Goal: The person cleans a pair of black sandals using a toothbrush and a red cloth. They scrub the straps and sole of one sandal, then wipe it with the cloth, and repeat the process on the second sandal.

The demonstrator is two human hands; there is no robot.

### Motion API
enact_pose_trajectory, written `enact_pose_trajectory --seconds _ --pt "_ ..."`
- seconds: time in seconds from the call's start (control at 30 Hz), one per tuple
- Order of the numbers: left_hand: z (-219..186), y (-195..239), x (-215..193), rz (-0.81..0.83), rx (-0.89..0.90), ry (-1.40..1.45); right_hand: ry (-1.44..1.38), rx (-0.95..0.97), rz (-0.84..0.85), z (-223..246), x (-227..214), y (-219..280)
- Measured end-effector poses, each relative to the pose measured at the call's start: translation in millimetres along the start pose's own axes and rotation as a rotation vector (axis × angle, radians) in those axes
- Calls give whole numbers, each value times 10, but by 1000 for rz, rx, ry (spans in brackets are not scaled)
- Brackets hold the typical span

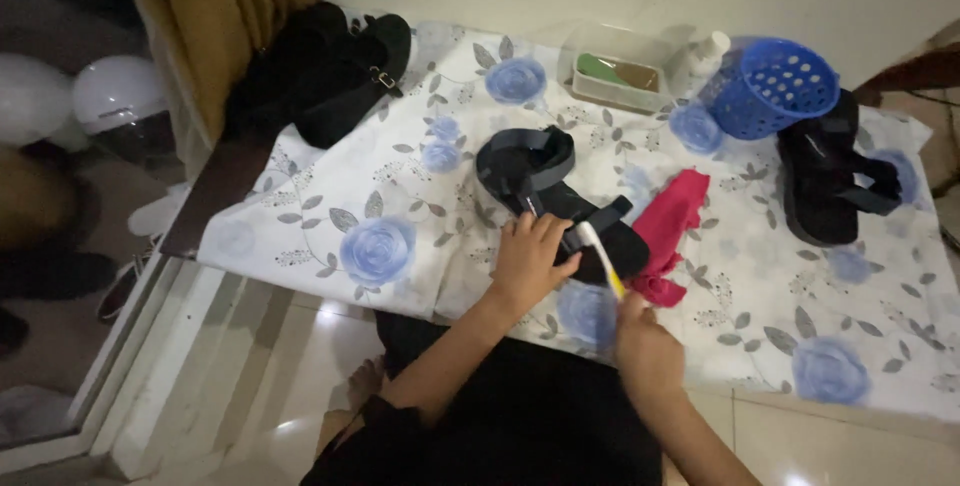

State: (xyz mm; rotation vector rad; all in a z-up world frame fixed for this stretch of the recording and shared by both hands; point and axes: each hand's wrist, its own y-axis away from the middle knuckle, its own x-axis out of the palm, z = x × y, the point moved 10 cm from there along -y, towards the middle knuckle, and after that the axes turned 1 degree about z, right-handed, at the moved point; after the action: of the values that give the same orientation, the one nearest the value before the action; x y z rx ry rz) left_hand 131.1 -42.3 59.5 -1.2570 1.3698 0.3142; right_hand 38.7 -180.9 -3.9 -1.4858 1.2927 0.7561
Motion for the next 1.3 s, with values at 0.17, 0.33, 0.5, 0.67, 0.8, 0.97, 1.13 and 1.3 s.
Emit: enact_pose_trajectory --seconds 0.17,0.33,0.5,0.67,0.8,0.97,1.13,1.3 --pt "1 112 -15 -222 25 137 388 7 -176 -73 -219 -250" --pt "23 100 -68 -228 3 234 67 -140 -7 98 -151 -130" --pt "76 121 -8 -207 1 322 163 -8 114 -256 223 -495" --pt "73 108 12 -209 -7 293 87 -110 108 73 45 -192" --pt "8 152 -32 -235 60 231 -20 25 222 -67 233 -377" --pt "-3 226 -215 -299 7 151 244 -154 -134 134 -396 -233" --pt "70 200 -358 -314 -62 6 -141 150 462 -552 63 -530" --pt "129 159 -229 -196 -164 26 -821 252 479 -648 328 -319"
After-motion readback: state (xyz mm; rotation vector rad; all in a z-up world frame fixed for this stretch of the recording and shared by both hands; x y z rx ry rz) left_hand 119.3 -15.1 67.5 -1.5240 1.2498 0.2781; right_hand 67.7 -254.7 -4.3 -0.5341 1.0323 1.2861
